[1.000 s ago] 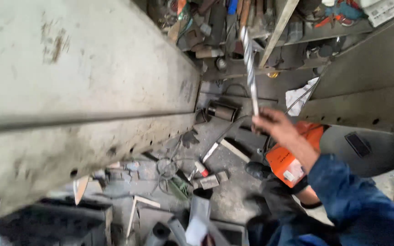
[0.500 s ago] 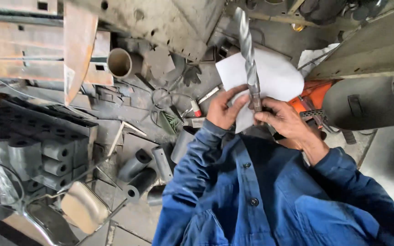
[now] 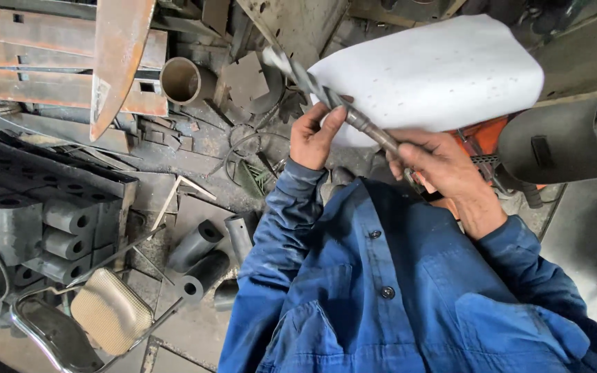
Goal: Using a vernier caliper to measure the diameter of a drill bit and the dimensions of a metal part.
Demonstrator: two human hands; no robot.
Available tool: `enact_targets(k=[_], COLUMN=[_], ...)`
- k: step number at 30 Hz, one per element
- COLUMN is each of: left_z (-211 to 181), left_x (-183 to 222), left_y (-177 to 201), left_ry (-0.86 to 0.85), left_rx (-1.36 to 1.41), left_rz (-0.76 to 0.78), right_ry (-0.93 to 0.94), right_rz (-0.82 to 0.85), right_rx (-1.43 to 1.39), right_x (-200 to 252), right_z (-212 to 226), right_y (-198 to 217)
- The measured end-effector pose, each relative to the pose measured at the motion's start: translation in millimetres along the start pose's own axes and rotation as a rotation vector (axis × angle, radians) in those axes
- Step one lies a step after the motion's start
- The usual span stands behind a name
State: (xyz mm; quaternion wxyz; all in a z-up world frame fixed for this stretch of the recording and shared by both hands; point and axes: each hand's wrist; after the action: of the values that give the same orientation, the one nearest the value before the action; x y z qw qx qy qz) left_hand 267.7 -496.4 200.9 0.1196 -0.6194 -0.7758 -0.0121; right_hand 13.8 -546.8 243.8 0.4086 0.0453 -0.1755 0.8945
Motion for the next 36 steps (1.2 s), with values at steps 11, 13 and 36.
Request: enact_targets(k=[11, 13, 36], left_z=[35.8, 30.5, 17.0], left_x=[-10.7, -16.8, -52.9], left_y=[5.2, 3.1, -68.3], left_ry=[0.054, 0.044, 0.019], left_rx=[0.087, 0.089, 0.011], left_rz=[-0.156, -0.148, -0.191], right_ry=[0.168, 0.159, 0.246], right_rz=[-0.068, -0.066, -0.005], right_rx=[-0.102, -0.031, 0.451], right_x=[-18.4, -24.5, -58.3], right_z=[10.8, 16.3, 13.8], right_y=[23.6, 28.0, 108.6])
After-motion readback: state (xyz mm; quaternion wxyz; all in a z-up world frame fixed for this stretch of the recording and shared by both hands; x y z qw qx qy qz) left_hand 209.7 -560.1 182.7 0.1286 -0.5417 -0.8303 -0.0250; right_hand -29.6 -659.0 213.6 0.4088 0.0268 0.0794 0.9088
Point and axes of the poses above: each hand's wrist, its own x-axis away from the middle knuckle, its own y-axis out of the back of the hand, z = x × y, and after that the axes turned 11 degrees about y, right-handed
